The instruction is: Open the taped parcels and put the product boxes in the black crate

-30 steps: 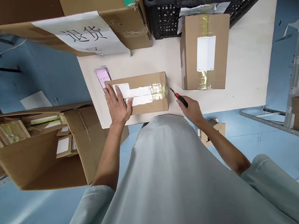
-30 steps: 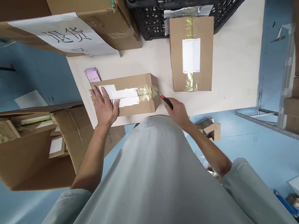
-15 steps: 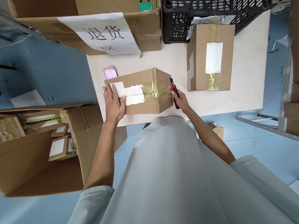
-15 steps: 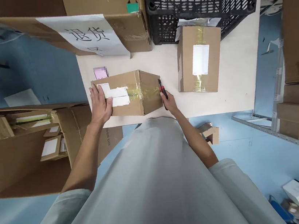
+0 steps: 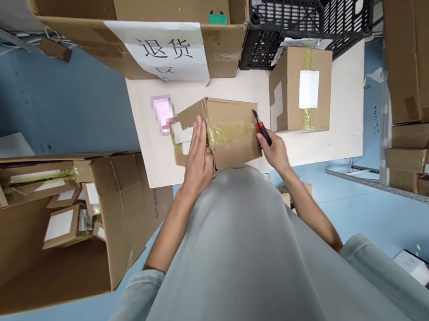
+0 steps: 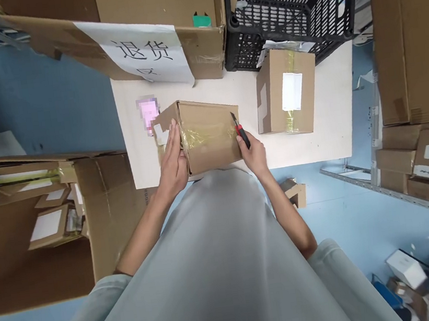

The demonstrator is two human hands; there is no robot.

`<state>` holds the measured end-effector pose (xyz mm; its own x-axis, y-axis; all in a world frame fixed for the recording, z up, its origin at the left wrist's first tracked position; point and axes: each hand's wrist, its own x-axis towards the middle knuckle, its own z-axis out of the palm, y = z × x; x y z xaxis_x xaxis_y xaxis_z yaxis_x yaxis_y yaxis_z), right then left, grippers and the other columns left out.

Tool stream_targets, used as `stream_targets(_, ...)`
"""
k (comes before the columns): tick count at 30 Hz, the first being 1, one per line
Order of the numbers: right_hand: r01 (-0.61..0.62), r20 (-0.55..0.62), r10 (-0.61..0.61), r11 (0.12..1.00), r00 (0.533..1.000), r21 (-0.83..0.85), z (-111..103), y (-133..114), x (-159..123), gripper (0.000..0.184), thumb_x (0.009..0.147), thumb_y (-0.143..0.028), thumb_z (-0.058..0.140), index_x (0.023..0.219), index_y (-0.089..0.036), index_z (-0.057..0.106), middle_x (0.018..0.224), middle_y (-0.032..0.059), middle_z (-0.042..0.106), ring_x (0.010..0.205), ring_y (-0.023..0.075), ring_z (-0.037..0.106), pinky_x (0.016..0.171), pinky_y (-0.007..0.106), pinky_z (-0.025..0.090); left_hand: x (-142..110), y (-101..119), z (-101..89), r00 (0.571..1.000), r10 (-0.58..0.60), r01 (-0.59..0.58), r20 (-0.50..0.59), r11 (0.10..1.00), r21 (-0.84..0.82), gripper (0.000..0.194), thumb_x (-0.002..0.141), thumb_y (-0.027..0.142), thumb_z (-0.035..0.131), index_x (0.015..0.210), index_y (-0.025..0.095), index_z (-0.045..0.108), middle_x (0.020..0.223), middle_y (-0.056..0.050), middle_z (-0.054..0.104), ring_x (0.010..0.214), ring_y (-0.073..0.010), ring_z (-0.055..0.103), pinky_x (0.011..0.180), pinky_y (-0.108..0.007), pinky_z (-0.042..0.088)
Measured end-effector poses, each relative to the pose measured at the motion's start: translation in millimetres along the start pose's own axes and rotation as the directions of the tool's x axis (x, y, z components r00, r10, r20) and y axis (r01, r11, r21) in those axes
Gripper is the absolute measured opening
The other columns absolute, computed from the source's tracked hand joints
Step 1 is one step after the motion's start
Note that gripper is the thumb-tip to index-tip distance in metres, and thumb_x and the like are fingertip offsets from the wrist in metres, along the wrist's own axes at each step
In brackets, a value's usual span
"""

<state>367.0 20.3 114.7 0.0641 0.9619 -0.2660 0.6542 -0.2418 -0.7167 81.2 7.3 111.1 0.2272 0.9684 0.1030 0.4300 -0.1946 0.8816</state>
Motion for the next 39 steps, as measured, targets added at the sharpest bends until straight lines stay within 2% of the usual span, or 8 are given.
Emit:
stream_targets(5,-0.072,-0.091,0.050,0.966,0.995,-0.247,-33.7,-30.1,-24.6,0.061,0.118,-0.064,0.044,0.148,-0.023,0.077,0.104,0.0109,0.085,0.092,0.0308,0.077,0.086,0.037,0.057,-20.4,-13.7,3.0,0.989,-0.140,0.144,0.041,0.980,-0.137,0.071,0.125,0.055,0.032,0.192,0.035,0.022,0.198,-0.001,0.023,0.184,-0.0280,0.024,0.152,-0.047,0.020)
stream_targets(10,-0.030,-0.096,0.000,0.948,0.995,-0.317,-31.1,-40.5,-25.8,0.060,0.121,-0.060,0.043,0.152,-0.022,0.075,0.109,0.0136,0.087,0.096,0.0323,0.080,0.090,0.040,0.061,-26.2,-30.2,4.0,0.980,-0.195,0.189,-0.025,0.968,-0.166,0.065,0.123,0.056,0.042,0.183,0.031,0.047,0.189,-0.008,0.046,0.178,-0.0288,0.041,0.148,-0.050,0.035)
stream_targets(13,0.017,-0.144,-0.072,0.937,0.987,-0.349,-26.2,-50.7,-30.4,0.058,0.120,-0.058,0.044,0.152,-0.022,0.076,0.125,0.0165,0.085,0.109,0.0327,0.081,0.096,0.042,0.063,-17.7,-36.7,-7.1,0.964,-0.230,0.203,-0.132,0.961,-0.189,0.060,0.122,0.062,0.043,0.162,0.027,0.070,0.169,-0.013,0.069,0.157,-0.0301,0.068,0.129,-0.050,0.061)
stream_targets(16,0.023,-0.187,-0.095,0.934,0.978,-0.356,-22.2,-71.6,-44.5,0.055,0.119,-0.054,0.046,0.151,-0.021,0.077,0.129,0.0173,0.083,0.112,0.0329,0.080,0.099,0.045,0.065,2.1,-43.0,-24.6,0.942,-0.292,0.249,-0.165,0.939,-0.238,0.060,0.118,0.069,0.052,0.158,0.027,0.071,0.156,-0.013,0.076,0.122,-0.0258,0.084,0.097,-0.039,0.075)
stream_targets(21,0.083,0.003,-0.084,0.983,0.996,-0.166,-3.8,-118.3,-75.0,0.052,0.118,-0.053,0.051,0.152,-0.022,0.075,0.132,0.0142,0.085,0.115,0.0309,0.082,0.104,0.044,0.066,49.2,-53.2,-55.9,0.981,-0.179,0.166,-0.077,0.975,-0.150,0.061,0.105,0.065,0.081,0.156,0.032,0.072,0.155,-0.010,0.075,0.114,-0.0241,0.083,0.082,-0.030,0.072)
stream_targets(26,-0.052,0.232,0.082,0.990,0.969,-0.134,27.7,-157.4,-85.9,0.059,0.117,-0.054,0.055,0.166,-0.023,0.064,0.123,0.0100,0.088,0.100,0.0305,0.087,0.089,0.040,0.069,77.0,-60.7,-67.3,0.984,-0.151,0.163,0.099,0.978,-0.131,0.041,0.100,0.046,0.087,0.136,0.027,0.084,0.139,-0.009,0.080,0.107,-0.0242,0.082,0.091,-0.037,0.072)
stream_targets(32,-0.045,0.228,0.104,0.967,0.968,-0.250,56.1,-179.6,-74.2,0.064,0.117,-0.048,0.056,0.175,-0.021,0.055,0.127,0.0131,0.089,0.104,0.0337,0.087,0.091,0.038,0.064,78.9,-68.0,-64.5,0.978,-0.164,0.184,0.126,0.968,-0.173,0.039,0.095,0.036,0.087,0.131,0.024,0.085,0.133,-0.009,0.081,0.100,-0.0221,0.081,0.089,-0.036,0.072)
stream_targets(39,-0.038,0.246,0.170,0.885,0.954,-0.465,66.2,-199.6,-74.9,0.060,0.122,-0.034,0.044,0.179,-0.013,0.050,0.130,0.0179,0.088,0.112,0.0329,0.085,0.097,0.037,0.061,77.3,-66.4,-62.6,0.980,-0.167,0.184,0.110,0.970,-0.160,0.038,0.094,0.029,0.084,0.131,0.024,0.085,0.133,-0.008,0.082,0.095,-0.0198,0.080,0.086,-0.033,0.072)
